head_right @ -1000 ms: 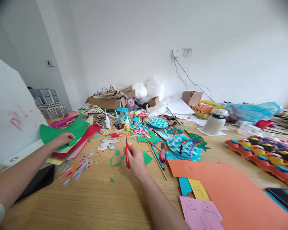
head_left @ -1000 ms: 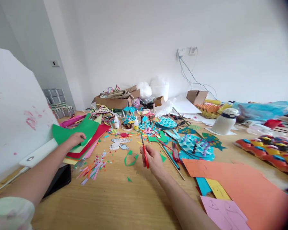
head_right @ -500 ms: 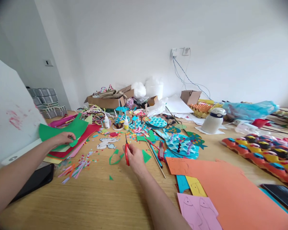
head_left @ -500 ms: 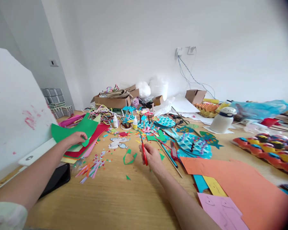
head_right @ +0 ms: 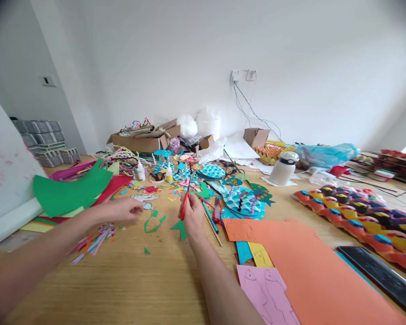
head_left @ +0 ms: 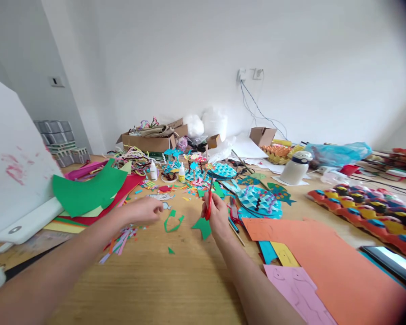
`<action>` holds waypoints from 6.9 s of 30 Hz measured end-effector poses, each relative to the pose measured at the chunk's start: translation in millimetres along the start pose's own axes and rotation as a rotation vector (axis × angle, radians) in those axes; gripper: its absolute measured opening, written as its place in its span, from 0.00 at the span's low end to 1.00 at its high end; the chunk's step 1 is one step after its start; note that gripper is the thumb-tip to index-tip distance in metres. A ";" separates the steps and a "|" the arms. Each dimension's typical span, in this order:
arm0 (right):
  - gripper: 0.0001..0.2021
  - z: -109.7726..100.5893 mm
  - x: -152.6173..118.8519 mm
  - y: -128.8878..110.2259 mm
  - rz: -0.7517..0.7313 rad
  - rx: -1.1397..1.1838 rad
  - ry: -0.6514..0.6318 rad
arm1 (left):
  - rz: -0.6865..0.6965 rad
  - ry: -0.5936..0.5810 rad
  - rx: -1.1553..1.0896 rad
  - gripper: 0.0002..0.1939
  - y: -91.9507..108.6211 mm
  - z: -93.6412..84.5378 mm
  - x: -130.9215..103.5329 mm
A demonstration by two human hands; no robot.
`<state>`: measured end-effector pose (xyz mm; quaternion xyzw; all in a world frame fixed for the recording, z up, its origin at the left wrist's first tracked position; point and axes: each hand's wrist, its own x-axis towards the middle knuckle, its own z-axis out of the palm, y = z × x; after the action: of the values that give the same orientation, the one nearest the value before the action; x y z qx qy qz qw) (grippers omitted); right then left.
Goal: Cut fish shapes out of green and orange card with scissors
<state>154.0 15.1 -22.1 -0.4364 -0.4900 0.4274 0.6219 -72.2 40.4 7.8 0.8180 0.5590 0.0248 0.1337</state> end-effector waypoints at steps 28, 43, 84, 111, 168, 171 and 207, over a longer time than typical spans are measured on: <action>0.16 -27.1 17.8 -22.9 -0.131 0.555 0.354 | -0.008 0.138 -0.273 0.17 77.6 1.1 107.1; 0.17 -32.4 23.7 -16.4 -0.116 0.461 0.378 | 0.263 -0.198 -0.203 0.16 118.1 29.9 146.8; 0.10 -2.9 6.7 -12.8 0.060 0.177 -0.082 | -0.004 0.349 -1.614 0.17 64.6 25.6 14.6; 0.10 18.0 -20.3 -15.5 0.161 0.059 -0.187 | -0.108 0.712 -1.668 0.09 79.9 30.8 0.5; 0.21 23.1 -33.2 -9.8 0.157 -0.231 -0.496 | -0.026 0.769 -1.775 0.06 80.0 26.8 -9.7; 0.20 22.5 -32.4 -9.9 0.170 -0.231 -0.498 | -0.034 0.716 -1.775 0.07 78.3 24.9 -10.2; 0.22 13.3 -26.9 -23.4 0.341 -0.151 -0.701 | -0.004 0.462 -1.702 0.07 54.4 12.6 -14.8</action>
<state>139.2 -15.0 -4.1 -0.3837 -0.6232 0.6104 0.3030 -25.9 5.8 10.7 0.4143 0.3654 0.5972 0.5815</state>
